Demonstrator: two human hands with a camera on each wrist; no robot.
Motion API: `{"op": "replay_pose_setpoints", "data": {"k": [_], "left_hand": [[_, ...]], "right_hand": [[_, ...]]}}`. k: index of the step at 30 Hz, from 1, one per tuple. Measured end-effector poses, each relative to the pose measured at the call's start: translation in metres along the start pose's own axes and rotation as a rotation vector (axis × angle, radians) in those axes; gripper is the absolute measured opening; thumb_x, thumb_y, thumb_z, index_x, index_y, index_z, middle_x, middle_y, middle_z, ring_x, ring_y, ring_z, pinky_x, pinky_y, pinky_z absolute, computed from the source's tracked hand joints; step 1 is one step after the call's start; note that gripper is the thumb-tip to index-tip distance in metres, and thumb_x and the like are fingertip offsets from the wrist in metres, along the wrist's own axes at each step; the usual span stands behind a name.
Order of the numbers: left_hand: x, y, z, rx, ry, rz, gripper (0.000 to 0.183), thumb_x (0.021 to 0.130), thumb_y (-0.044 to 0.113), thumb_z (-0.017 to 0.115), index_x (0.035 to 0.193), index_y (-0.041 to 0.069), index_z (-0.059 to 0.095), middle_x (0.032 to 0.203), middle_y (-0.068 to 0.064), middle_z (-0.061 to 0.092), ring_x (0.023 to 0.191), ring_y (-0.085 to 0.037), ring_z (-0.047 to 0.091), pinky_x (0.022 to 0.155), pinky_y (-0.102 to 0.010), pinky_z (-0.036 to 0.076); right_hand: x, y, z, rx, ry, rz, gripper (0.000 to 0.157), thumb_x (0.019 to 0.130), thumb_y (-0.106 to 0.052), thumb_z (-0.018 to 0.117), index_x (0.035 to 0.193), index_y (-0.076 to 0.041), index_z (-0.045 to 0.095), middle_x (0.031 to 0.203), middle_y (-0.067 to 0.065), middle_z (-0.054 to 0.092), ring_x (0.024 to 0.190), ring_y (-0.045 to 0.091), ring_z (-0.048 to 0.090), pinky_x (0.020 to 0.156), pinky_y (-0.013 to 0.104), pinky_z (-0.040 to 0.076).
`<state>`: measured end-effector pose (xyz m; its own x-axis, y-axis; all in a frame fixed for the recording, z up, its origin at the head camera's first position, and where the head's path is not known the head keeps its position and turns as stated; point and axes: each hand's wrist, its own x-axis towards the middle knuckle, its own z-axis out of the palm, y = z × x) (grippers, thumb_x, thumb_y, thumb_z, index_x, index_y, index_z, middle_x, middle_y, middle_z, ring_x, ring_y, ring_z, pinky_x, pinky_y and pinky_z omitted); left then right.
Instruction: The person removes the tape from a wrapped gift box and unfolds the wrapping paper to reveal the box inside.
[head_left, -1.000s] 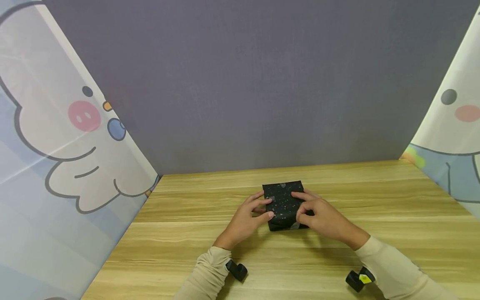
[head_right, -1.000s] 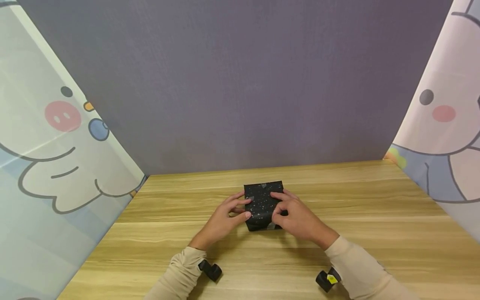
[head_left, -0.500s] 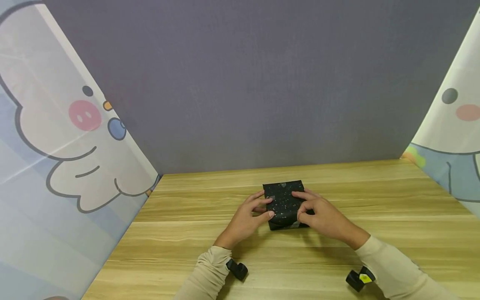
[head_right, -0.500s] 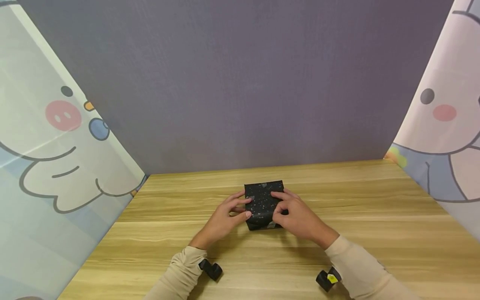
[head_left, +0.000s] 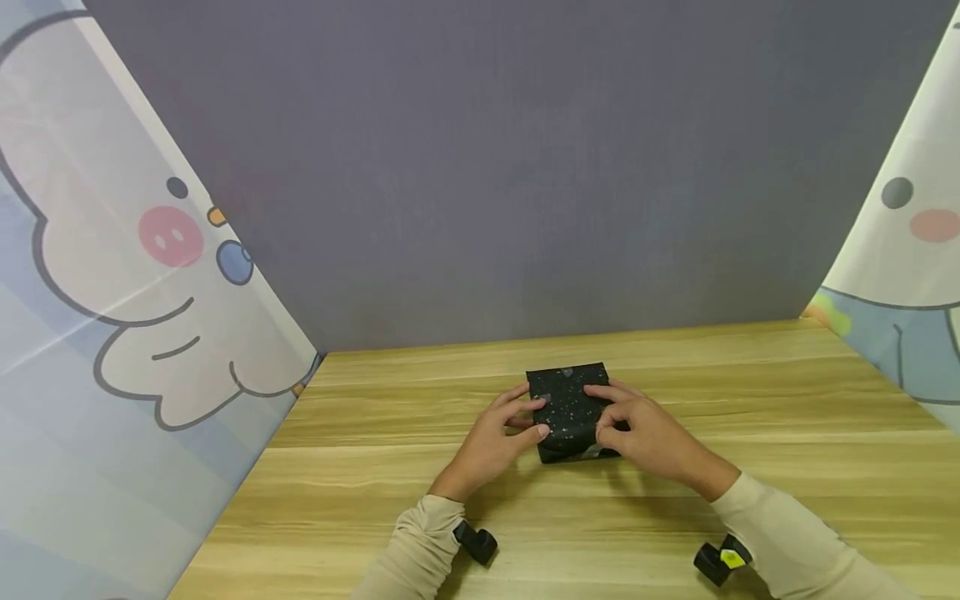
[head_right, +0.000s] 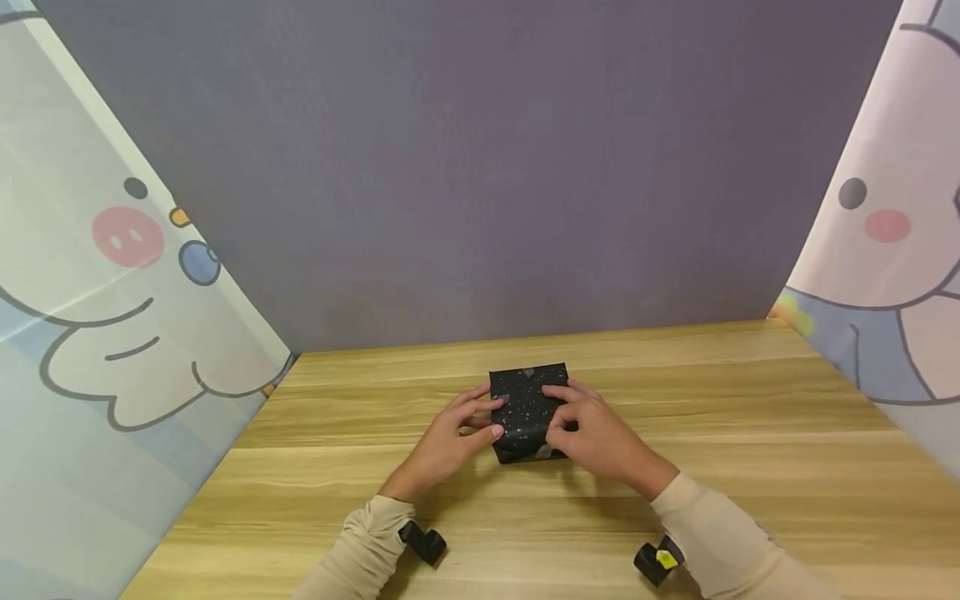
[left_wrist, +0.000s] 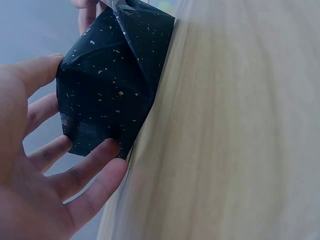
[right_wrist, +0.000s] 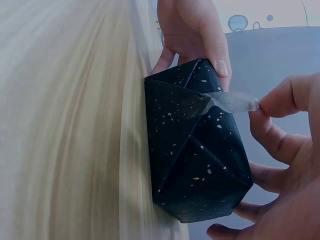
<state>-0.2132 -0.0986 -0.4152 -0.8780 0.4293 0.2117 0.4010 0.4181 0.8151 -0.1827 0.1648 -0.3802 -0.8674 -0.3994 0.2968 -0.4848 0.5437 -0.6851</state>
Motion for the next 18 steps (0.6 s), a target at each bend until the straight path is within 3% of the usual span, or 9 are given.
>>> {"op": "replay_pose_setpoints", "data": {"k": [6, 18], "left_hand": [[0.0005, 0.0005, -0.0003, 0.008, 0.000, -0.003, 0.046, 0.097, 0.040, 0.067, 0.140, 0.025, 0.061, 0.159, 0.005, 0.034, 0.114, -0.019, 0.063, 0.092, -0.036, 0.052], [0.0003, 0.0009, 0.0006, 0.005, 0.008, 0.002, 0.046, 0.097, 0.041, 0.067, 0.140, 0.026, 0.061, 0.158, 0.005, 0.034, 0.112, -0.016, 0.063, 0.091, -0.034, 0.052]], "right_hand": [[-0.0007, -0.0006, -0.0011, 0.030, 0.002, 0.005, 0.031, 0.093, -0.005, 0.060, 0.066, -0.018, 0.065, 0.142, 0.017, 0.055, 0.142, 0.052, 0.025, 0.106, 0.071, 0.028], [0.0029, 0.0074, 0.0025, -0.033, 0.047, -0.049, 0.022, 0.094, -0.007, 0.068, 0.082, -0.025, 0.069, 0.137, 0.015, 0.059, 0.137, 0.049, 0.037, 0.105, 0.069, 0.031]]}}
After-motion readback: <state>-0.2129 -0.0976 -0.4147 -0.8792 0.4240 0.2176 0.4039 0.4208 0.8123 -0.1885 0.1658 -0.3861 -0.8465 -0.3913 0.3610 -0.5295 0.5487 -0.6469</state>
